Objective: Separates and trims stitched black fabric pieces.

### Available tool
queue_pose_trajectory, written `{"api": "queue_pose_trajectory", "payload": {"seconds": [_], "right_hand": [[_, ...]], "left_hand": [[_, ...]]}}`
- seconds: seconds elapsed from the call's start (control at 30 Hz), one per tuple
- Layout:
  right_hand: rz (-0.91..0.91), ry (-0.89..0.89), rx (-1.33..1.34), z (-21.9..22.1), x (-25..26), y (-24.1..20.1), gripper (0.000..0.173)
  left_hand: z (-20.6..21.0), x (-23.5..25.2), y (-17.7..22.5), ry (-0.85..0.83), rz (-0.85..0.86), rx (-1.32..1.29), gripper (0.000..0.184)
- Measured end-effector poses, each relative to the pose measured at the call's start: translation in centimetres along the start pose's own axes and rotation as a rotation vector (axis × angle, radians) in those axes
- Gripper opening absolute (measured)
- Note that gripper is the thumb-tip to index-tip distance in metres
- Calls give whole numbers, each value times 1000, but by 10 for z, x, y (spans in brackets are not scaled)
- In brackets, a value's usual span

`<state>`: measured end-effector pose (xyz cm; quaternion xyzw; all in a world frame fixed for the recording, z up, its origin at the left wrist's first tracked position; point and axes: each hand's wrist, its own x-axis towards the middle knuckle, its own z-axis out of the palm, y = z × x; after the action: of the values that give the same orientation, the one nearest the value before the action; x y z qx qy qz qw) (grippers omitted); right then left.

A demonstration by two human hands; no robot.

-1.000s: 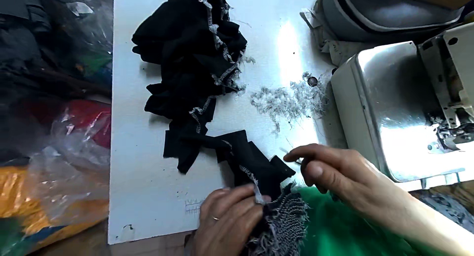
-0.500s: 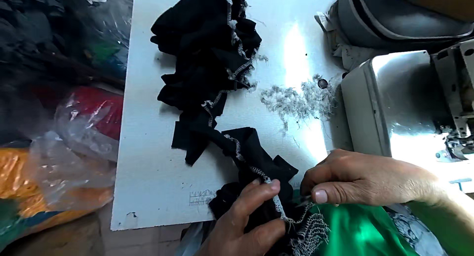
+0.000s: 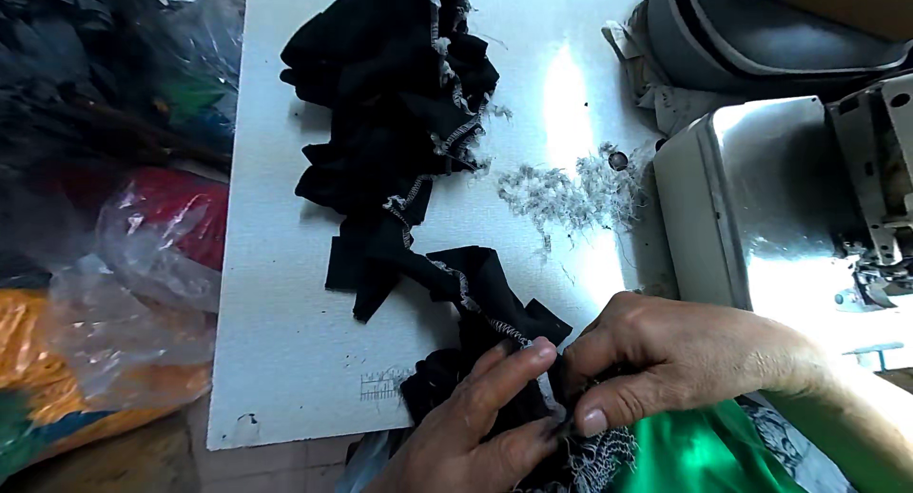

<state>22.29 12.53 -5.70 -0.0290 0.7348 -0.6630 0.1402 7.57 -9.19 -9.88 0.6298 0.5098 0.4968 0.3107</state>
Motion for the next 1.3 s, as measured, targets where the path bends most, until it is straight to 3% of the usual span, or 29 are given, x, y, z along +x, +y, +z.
{"api": "queue_pose_trajectory", "payload": {"seconds": [0.13,0.27,0.37,0.57,0.67,0.73,0.87,0.93,1.07,1.3], "right_hand": [[-44,49,-9,0,-2,-2,34],[-40,331,3,-6,-3,-16,43],[19,491,-129,-1,18,-24,34],[484,105,-534,0,59,-38,34],[590,-30,-614,-7,66,-42,19],[546,6,-627,-11,63,-38,16],[272,404,-547,-16,49,-33,9],[187,507,-416,-20,42,-33,7],[193,521,-131,-17,27,-23,9],[299,464,51,16,8,-15,7]], "left_hand": [[-2,0,0,-25,-1,23,25],[-2,1,1,-47,18,48,31],[-3,3,3,-58,4,47,31],[-3,3,4,-88,26,78,35],[-2,1,3,-84,29,57,35],[-2,1,0,-76,48,59,34],[3,-2,-6,-10,92,100,34],[5,-4,-8,48,110,117,31],[-2,-11,-8,128,56,9,27],[-7,-2,-6,98,21,-120,26]]}}
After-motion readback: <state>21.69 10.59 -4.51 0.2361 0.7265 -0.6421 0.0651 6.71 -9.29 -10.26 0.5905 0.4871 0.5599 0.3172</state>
